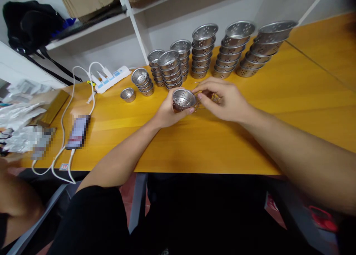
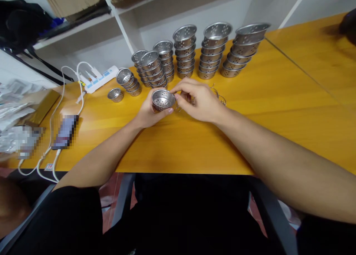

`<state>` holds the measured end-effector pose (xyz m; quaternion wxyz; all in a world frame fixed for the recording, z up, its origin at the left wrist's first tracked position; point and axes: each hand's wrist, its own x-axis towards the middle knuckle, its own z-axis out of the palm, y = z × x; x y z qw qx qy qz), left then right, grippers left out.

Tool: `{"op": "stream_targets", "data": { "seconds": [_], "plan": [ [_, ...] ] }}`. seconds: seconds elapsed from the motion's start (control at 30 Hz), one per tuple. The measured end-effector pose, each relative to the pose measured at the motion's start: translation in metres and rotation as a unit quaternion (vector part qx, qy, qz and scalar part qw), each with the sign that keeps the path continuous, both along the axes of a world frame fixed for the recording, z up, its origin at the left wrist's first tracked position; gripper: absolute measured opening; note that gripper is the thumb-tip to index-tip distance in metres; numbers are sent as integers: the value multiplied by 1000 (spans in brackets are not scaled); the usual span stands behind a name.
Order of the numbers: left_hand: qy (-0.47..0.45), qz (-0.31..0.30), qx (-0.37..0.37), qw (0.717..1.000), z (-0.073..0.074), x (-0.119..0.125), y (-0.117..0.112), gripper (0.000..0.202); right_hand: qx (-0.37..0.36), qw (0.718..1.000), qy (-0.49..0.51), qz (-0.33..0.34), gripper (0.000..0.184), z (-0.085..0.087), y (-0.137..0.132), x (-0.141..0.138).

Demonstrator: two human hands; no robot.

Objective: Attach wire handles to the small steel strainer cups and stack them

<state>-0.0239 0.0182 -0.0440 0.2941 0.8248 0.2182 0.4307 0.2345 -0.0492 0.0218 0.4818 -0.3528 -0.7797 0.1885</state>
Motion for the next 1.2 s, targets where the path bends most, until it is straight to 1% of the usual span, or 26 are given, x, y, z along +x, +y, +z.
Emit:
{"op": "stream_targets", "data": {
  "seconds": [0.13, 0.23, 0.33, 0.4, 0.5, 0.57, 0.63, 0.73, 0.8, 0.9, 0.97, 1.07, 1.13, 1.2],
  "plan": [
    [-6, 7, -10, 1000, 1, 1, -1, 92, -4, 1000, -20, 17, 15, 0, 1, 2],
    [-8, 5, -9, 1000, 1, 1, -1, 93, 0, 999, -34, 18, 22, -6, 3, 1],
    [-20, -5, -3, 1000, 1, 1, -3, 88, 10, 998, -49, 28, 30, -12, 4, -1],
    [-24, -13, 7, 1000, 1, 1, -4, 86, 16, 998, -53, 41, 32, -15, 3, -2],
    [-24, -18, 26, 999, 2, 2, -5, 85, 16, 997, -57, 48, 33, -13, 1, -3],
    [-26, -9, 32, 999, 3, 1, -4, 86, 12, 997, -60, 39, 35, -10, 0, -2],
    [-22, 4, 29, 999, 5, 1, -3, 89, 13, 998, -61, 33, 34, -7, -1, 0],
    [-12, 5, 21, 1000, 7, 0, -3, 91, 24, 997, -68, 35, 25, -4, -1, 2],
    [-15, -8, 22, 1000, 7, -1, -4, 89, 27, 996, -74, 40, 23, -6, 0, 2],
    [-16, -21, 30, 999, 6, -2, -4, 87, 28, 996, -75, 48, 26, -11, 2, 1],
    [-11, -23, 42, 999, 4, -2, -3, 87, 33, 994, -83, 58, 29, -16, 3, 0],
    [-9, -22, 53, 998, 4, -2, -1, 85, 44, 991, -104, 73, 40, -22, 5, -3],
    [-10, -24, 58, 998, 6, -3, -2, 84, 53, 990, -107, 77, 47, -23, 4, -3],
    [-6, -21, 69, 997, 14, -7, -3, 83, 60, 991, -100, 72, 50, -20, 2, -3]
  ]
}}
